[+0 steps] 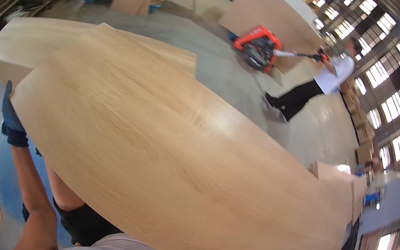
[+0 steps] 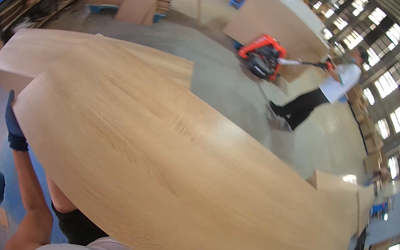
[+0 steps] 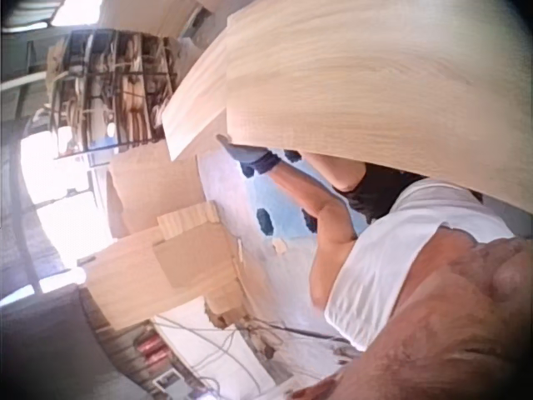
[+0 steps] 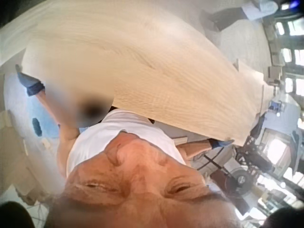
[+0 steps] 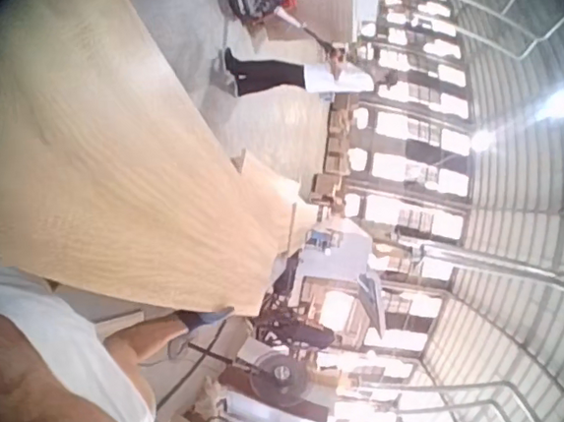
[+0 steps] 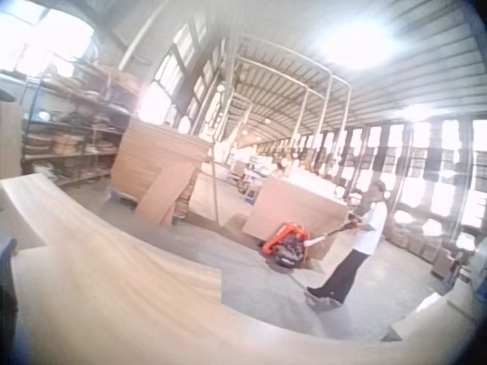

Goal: The person, wearing blue gloves, picks up large wooden panels one at a time and stacks them onto a pile on a blue pallet while sitting on a low stool.

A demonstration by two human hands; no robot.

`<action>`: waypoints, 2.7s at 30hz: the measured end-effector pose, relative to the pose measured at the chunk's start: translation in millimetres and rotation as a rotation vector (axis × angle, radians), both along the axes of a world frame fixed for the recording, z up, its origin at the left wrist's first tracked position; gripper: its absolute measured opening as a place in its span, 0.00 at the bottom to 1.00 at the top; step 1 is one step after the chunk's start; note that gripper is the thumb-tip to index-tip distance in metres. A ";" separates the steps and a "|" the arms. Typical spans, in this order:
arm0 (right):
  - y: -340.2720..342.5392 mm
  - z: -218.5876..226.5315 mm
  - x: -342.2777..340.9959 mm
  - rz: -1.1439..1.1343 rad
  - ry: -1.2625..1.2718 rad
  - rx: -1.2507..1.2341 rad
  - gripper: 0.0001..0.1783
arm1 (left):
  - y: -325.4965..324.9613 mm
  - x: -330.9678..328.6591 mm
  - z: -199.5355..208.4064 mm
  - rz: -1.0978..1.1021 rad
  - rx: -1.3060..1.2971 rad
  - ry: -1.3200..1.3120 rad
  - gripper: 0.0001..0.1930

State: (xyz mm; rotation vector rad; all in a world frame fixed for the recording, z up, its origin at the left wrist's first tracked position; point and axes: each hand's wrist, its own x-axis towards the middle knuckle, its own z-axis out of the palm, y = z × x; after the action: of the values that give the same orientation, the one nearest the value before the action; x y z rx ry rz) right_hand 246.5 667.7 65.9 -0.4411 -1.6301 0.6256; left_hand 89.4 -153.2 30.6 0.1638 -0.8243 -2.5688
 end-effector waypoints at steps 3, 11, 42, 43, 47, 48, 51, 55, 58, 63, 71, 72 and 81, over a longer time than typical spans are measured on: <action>-19.9 -10.6 -34.6 0.052 0.031 -0.084 0.29 | -36.6 8.4 -39.3 0.042 -0.007 0.012 0.30; -108.4 -36.3 -134.5 0.231 -0.165 0.174 0.28 | -145.5 10.7 -157.0 0.421 -0.136 -0.013 0.18; -365.5 -116.4 -407.3 0.994 -0.915 -0.892 0.11 | -144.1 -147.7 -154.5 0.447 -0.322 -0.921 0.22; -365.0 -116.1 -412.2 0.973 -0.947 -0.872 0.11 | -147.2 -149.8 -155.1 0.438 -0.345 -0.927 0.23; -367.4 -114.4 -435.6 1.020 -1.081 -0.811 0.16 | -160.5 -160.0 -153.5 0.422 -0.421 -0.948 0.26; -371.4 -114.9 -439.5 1.018 -1.099 -0.799 0.16 | -163.3 -159.5 -152.0 0.391 -0.501 -0.968 0.25; -381.9 -118.3 -441.6 0.988 -1.062 -0.808 0.12 | -167.4 -161.6 -144.7 0.450 -0.506 -1.007 0.26; -395.3 -124.6 -444.9 1.126 -1.039 -0.858 0.10 | -172.6 -168.8 -133.5 0.621 -0.549 -1.080 0.24; -401.7 -127.2 -450.2 1.157 -1.065 -0.823 0.10 | -177.4 -172.2 -129.4 0.557 -0.518 -1.137 0.24; -412.7 -127.2 -449.7 1.151 -1.046 -0.838 0.11 | -184.0 -173.8 -122.1 0.588 -0.567 -1.194 0.25; -417.9 -121.5 -449.5 1.050 -1.131 -0.721 0.12 | -175.1 -172.1 -109.6 0.561 -0.540 -1.263 0.25; -417.2 -121.4 -450.8 1.053 -1.128 -0.728 0.12 | -174.8 -172.5 -109.3 0.574 -0.536 -1.252 0.25; -417.3 -125.1 -458.1 1.106 -1.182 -0.703 0.14 | -178.6 -176.0 -109.4 0.672 -0.535 -1.243 0.28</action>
State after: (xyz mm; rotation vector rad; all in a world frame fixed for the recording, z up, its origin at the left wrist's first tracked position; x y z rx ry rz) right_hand -211.6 250.4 -59.2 -0.3887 -2.7462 2.0826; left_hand -86.6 -331.8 -78.8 1.6137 -1.4596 -1.3443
